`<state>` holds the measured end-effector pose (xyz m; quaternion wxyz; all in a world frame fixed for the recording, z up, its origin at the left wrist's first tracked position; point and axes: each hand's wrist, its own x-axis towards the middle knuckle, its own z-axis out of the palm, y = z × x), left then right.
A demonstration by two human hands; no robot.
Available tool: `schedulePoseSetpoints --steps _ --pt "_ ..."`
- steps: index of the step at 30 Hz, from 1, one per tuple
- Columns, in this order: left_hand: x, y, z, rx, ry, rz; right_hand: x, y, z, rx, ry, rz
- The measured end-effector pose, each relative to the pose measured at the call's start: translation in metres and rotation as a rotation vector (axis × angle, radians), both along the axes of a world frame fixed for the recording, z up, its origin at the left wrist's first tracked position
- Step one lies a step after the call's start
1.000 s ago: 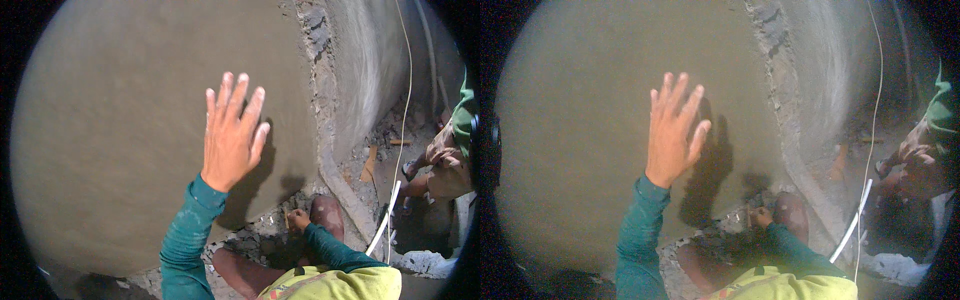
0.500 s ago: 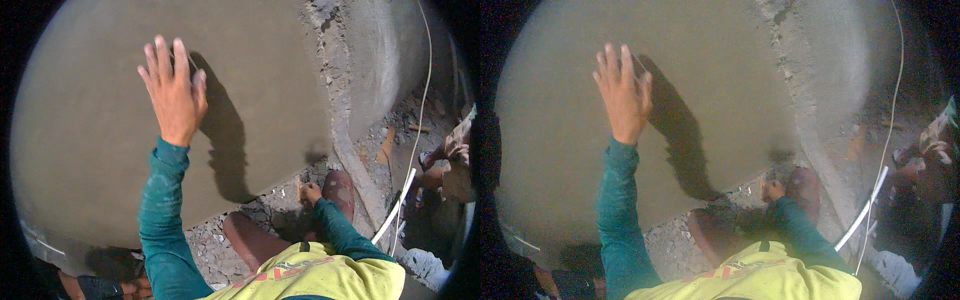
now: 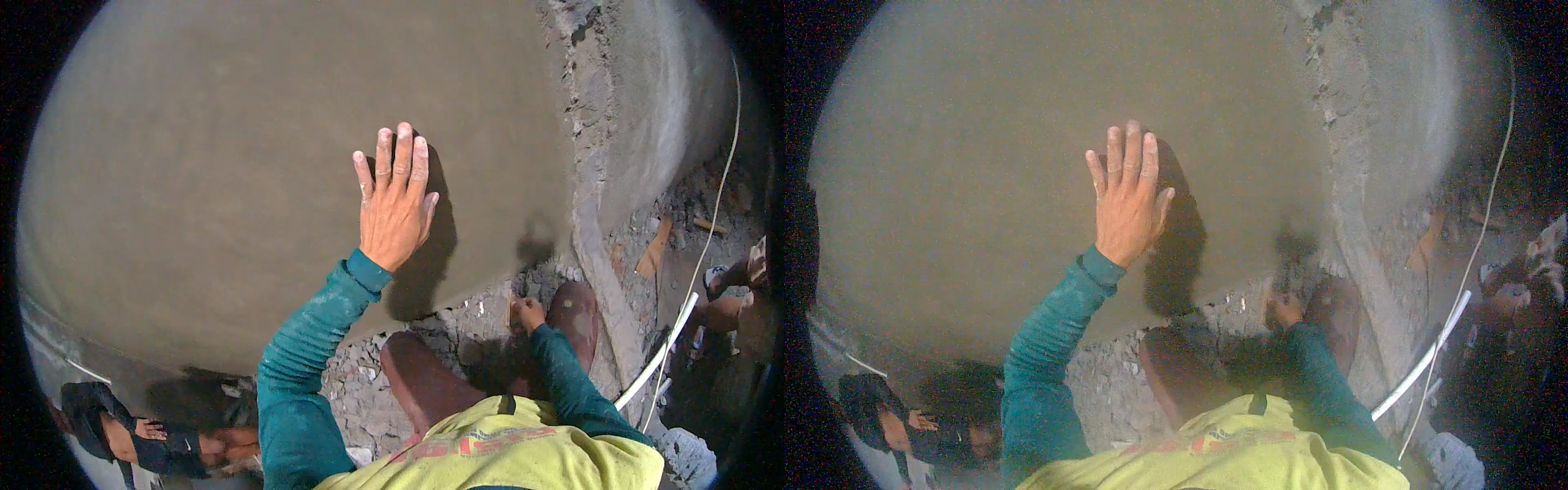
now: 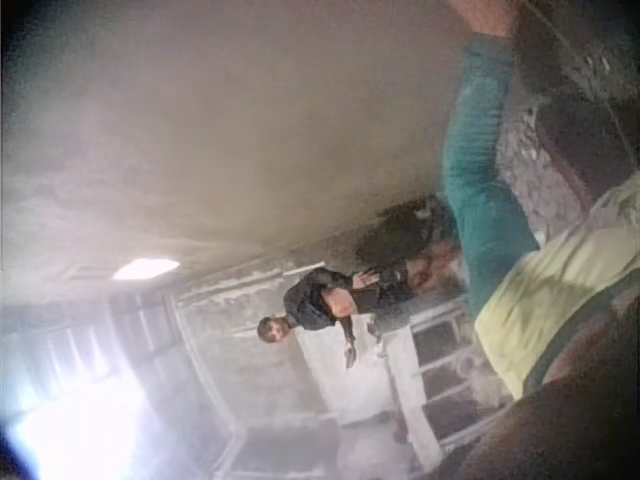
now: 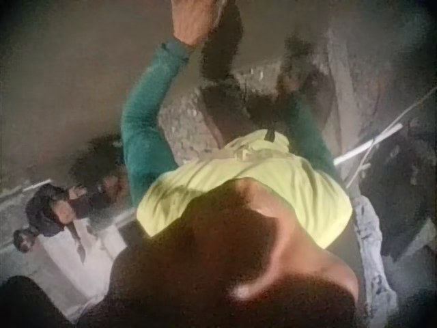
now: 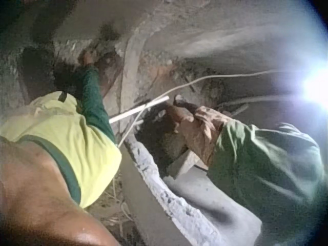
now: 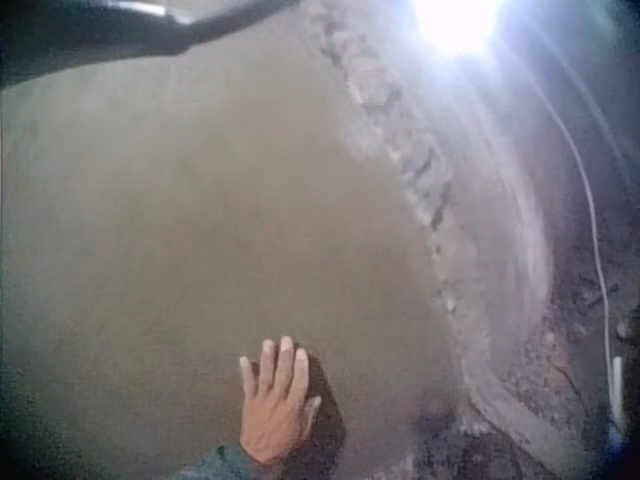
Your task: The person smooths a freshly plastered wall using a hand trowel and a sponge. They repeatedly rub and wipe the wall surface to even out the plaster, occasionally pausing to adjust their grip or position.
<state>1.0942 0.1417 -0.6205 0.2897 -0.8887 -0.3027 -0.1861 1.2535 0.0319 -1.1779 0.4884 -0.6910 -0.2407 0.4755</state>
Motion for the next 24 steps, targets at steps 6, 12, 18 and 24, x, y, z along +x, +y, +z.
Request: schedulePoseSetpoints --steps 6,12,18,24 --pt "0.03 0.006 0.012 0.008 0.067 -0.122 -0.006 0.001 0.0 -0.067 -0.017 -0.004" --pt "0.129 0.043 0.102 0.312 -0.127 -0.268 0.002 0.001 0.002 -0.034 -0.153 -0.016" --pt "0.161 0.032 0.1 0.101 0.306 -0.244 -0.005 -0.012 0.052 -0.058 0.019 -0.009" --pt "0.166 0.024 0.097 0.198 0.192 -0.507 0.014 -0.007 -0.007 0.092 0.151 -0.19"
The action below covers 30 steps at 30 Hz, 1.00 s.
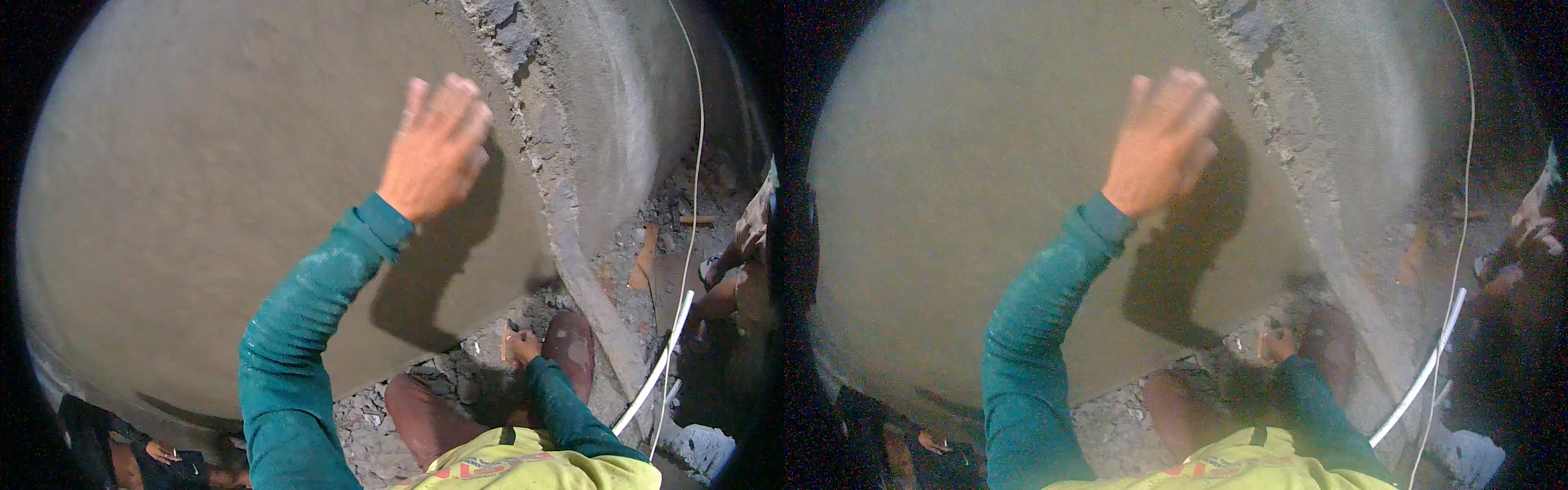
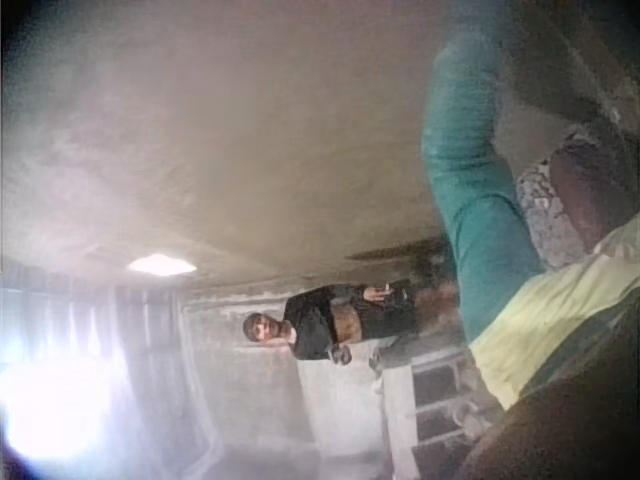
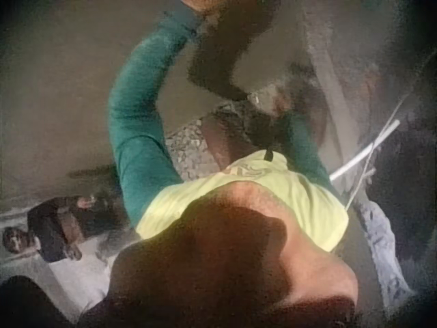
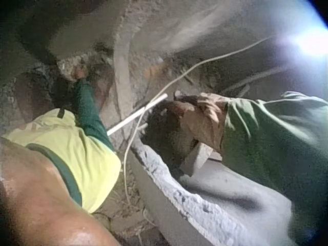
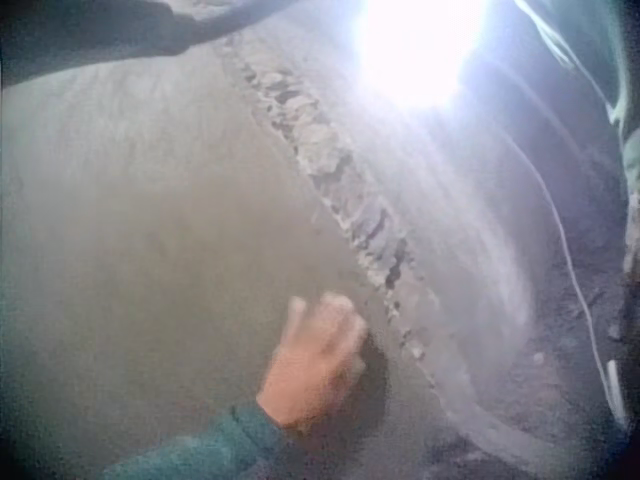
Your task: The person smooths a freshly plastered wall using a hand trowel and a sponge. They repeatedly rub and wipe the wall surface to even out the plaster, occasionally pausing to adjust their grip or position.
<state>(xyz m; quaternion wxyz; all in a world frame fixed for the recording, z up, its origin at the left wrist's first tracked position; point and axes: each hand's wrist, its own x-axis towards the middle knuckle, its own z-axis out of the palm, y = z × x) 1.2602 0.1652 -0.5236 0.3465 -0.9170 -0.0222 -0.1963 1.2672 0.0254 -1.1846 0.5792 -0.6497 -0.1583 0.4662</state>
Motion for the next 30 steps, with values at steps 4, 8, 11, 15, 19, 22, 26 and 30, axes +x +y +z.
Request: schedulePoseSetpoints --steps 4,8,11,15,19,22,26,30 --pt "-0.012 0.017 0.02 0.185 -0.239 0.213 -0.012 -0.002 0.015 -0.111 -0.101 0.134" --pt "-0.016 -0.025 -0.051 -0.294 1.048 0.445 -0.015 -0.01 0.041 -0.077 -0.103 0.151" --pt "-0.017 -0.037 -0.076 -0.512 0.711 0.143 -0.005 -0.006 0.011 -0.106 -0.178 0.129" --pt "-0.016 0.005 -0.041 -0.137 0.057 0.074 -0.022 -0.001 0.01 0.011 -0.223 0.104" --pt "0.012 0.026 0.022 0.102 -0.312 0.087 -0.005 0.003 -0.032 0.015 -0.178 0.128" --pt "0.004 0.032 0.044 0.208 -0.469 0.182 -0.012 -0.006 -0.015 0.071 -0.262 0.178" --pt "0.01 0.03 0.006 0.063 0.077 0.104 -0.009 -0.01 -0.016 0.038 -0.146 0.205" --pt "0.006 0.007 -0.005 -0.063 0.219 -0.067 0.008 0.005 -0.025 -0.054 -0.129 0.185"
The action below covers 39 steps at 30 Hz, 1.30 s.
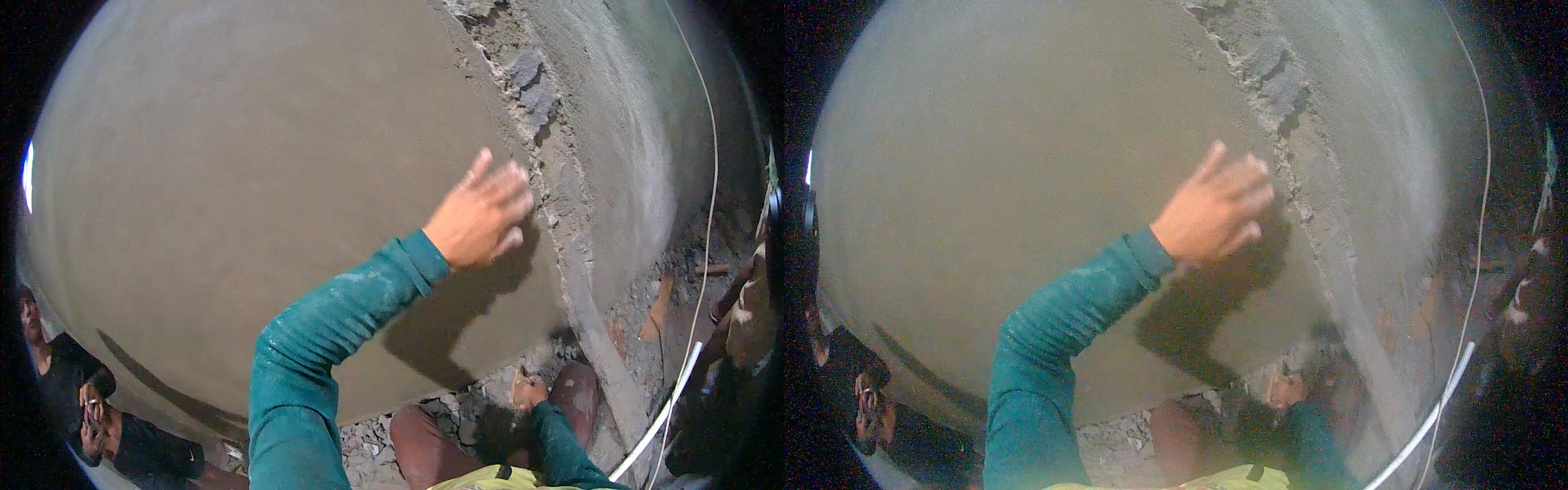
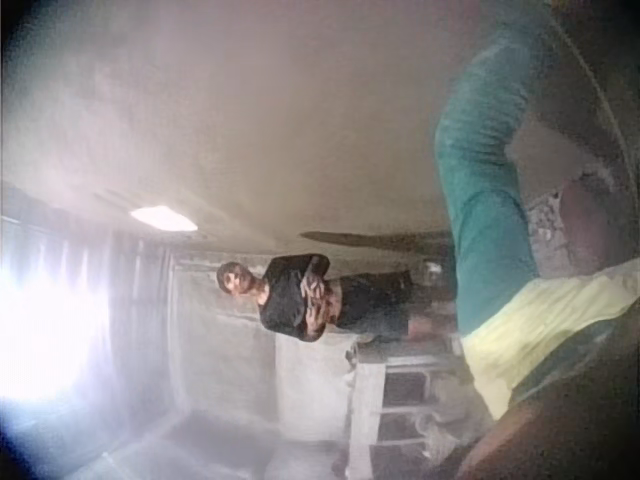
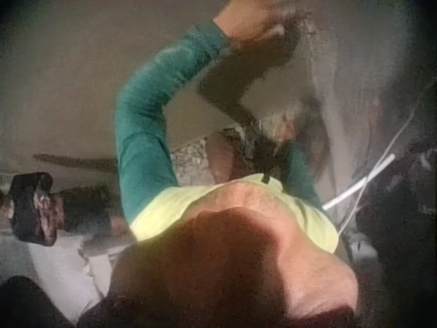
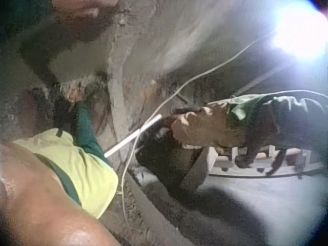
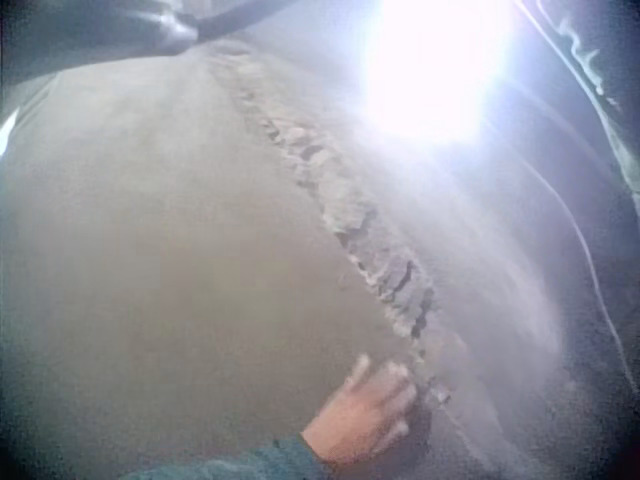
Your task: The person smooths a freshly plastered wall using a hand trowel and a sponge. They repeatedly rub and wipe the wall surface to even out the plaster, occasionally pausing to adjust their grip or position.
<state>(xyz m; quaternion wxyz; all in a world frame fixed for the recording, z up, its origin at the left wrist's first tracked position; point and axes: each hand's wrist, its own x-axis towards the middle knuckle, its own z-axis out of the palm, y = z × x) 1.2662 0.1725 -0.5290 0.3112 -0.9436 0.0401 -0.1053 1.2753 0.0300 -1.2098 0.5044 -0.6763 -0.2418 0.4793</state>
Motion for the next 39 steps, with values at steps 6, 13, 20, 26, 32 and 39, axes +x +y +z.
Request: schedulePoseSetpoints --steps 6,13,20,26,32,39 --pt "-0.039 0.041 0.12 0.397 -0.86 0.167 -0.021 0.001 -0.011 0.0 0.122 -0.022" --pt "0.003 0.029 0.117 0.258 -0.085 0.217 -0.016 0.006 -0.047 0.0 -0.109 -0.029" --pt "-0.016 0.047 0.139 0.361 -0.397 -0.068 -0.01 -0.01 0.015 0.035 -0.142 -0.031" --pt "-0.044 0.027 0.145 0.375 -0.773 0.19 -0.022 -0.022 0.132 0.001 -0.294 -0.04" --pt "-0.119 0.017 0.031 0.257 -0.476 0.133 -0.014 -0.019 0.099 -0.147 -0.277 0.029" --pt "-0.14 -0.001 -0.108 0.107 -0.309 0.502 -0.007 -0.014 0.082 -0.135 -0.294 0.086"
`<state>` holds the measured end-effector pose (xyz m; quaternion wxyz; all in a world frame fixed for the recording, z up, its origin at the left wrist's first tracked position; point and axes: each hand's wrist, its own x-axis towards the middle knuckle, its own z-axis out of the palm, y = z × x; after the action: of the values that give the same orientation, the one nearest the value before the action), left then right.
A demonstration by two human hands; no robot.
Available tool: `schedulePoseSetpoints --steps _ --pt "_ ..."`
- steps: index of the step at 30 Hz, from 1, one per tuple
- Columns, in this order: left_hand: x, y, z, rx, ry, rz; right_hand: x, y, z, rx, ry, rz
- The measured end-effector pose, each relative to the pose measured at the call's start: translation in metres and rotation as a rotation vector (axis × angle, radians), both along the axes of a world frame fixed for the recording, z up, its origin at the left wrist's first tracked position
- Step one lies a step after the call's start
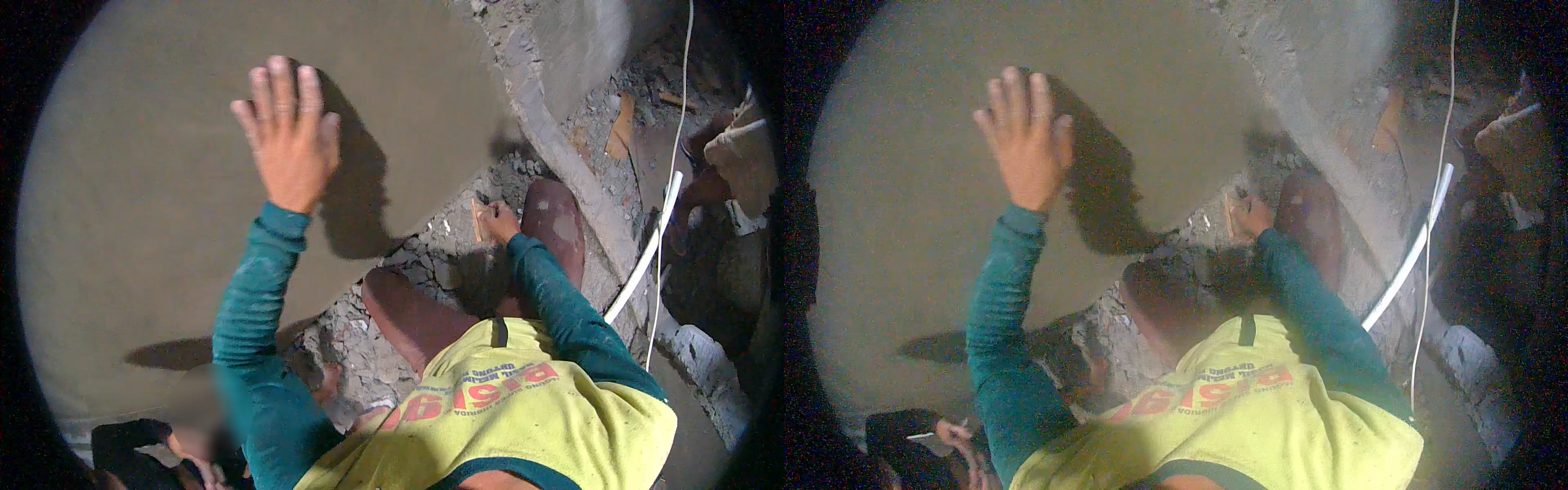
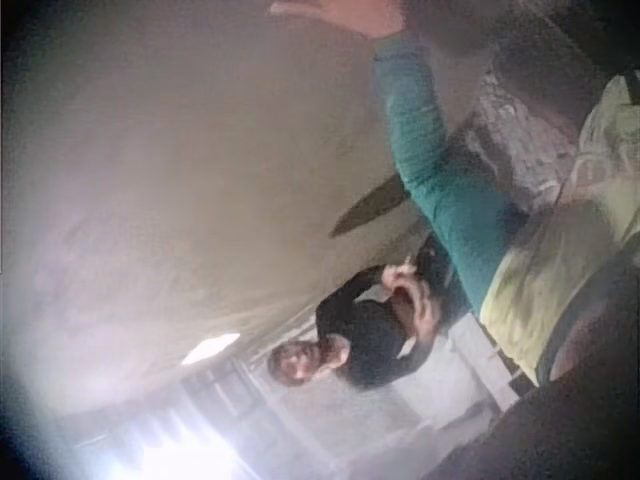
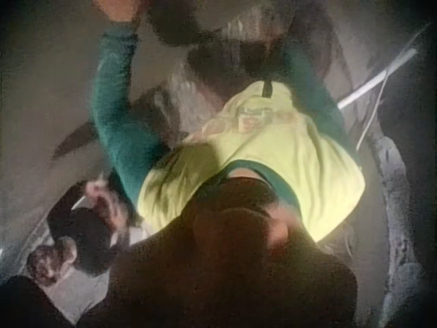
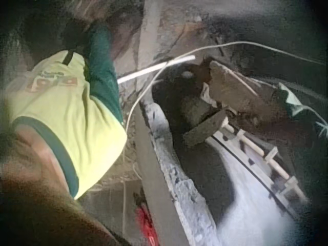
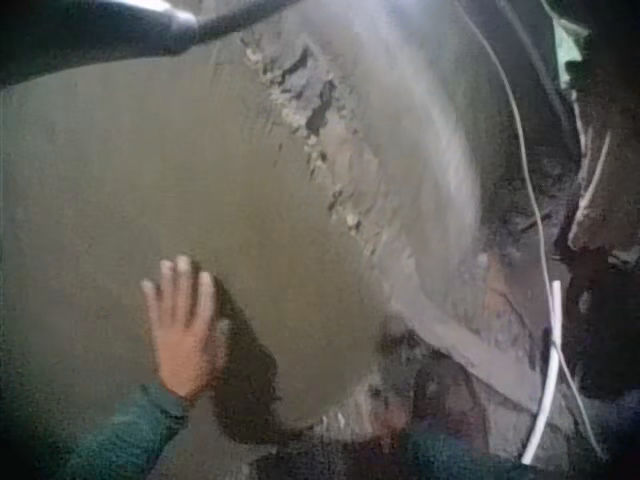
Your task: The person smooths a freshly plastered wall using a hand trowel and a sponge. They repeatedly rub and wipe the wall surface to even out the plaster, occasionally pausing to adjust their grip or position.
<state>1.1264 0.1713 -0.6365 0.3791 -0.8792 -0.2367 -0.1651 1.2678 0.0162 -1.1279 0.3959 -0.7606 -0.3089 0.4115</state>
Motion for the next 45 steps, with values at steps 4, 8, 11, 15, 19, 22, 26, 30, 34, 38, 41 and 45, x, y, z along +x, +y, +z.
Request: schedulePoseSetpoints --steps 4,8,11,15,19,22,26,30,34,38,41,45 --pt "-0.024 -0.026 -0.108 -0.459 0.614 0.046 0.0 -0.006 0.024 -0.007 0.02 0.019" --pt "-0.056 -0.043 -0.152 -0.773 0.69 0.045 0.0 -0.011 0.015 0.02 -0.088 0.004" --pt "-0.085 -0.035 -0.163 -0.563 0.23 -0.065 0.002 -0.01 0.018 0.006 -0.008 -0.022" --pt "-0.097 -0.037 -0.197 -0.409 0.338 -0.001 -0.001 -0.002 -0.013 0.012 -0.02 -0.031" --pt "-0.09 -0.029 -0.275 -0.445 0.387 0.077 -0.003 -0.004 -0.008 0.031 -0.057 0.006" --pt "-0.092 -0.04 -0.337 -0.319 0.696 0.163 -0.009 -0.014 -0.002 0.091 -0.112 0.032" --pt "-0.074 -0.076 -0.344 -1.25 1.074 0.541 0.001 -0.021 0.026 -0.029 -0.002 0.04" --pt "-0.098 -0.071 -0.348 -0.618 0.341 0.014 0.002 -0.018 0.017 -0.025 -0.006 0.004" --pt "-0.081 -0.05 -0.329 -0.51 0.227 0.098 -0.002 -0.018 0.027 -0.052 0.052 0.027" --pt "-0.097 -0.056 -0.35 -0.601 0.403 0.111 -0.004 -0.019 0.01 -0.007 -0.004 0.051" --pt "-0.089 -0.074 -0.353 -0.831 0.492 0.086 -0.001 -0.018 -0.012 0.071 -0.077 0.031" --pt "-0.06 -0.069 -0.32 -0.75 0.056 -0.12 -0.002 -0.02 0.015 0.013 -0.115 0.064"
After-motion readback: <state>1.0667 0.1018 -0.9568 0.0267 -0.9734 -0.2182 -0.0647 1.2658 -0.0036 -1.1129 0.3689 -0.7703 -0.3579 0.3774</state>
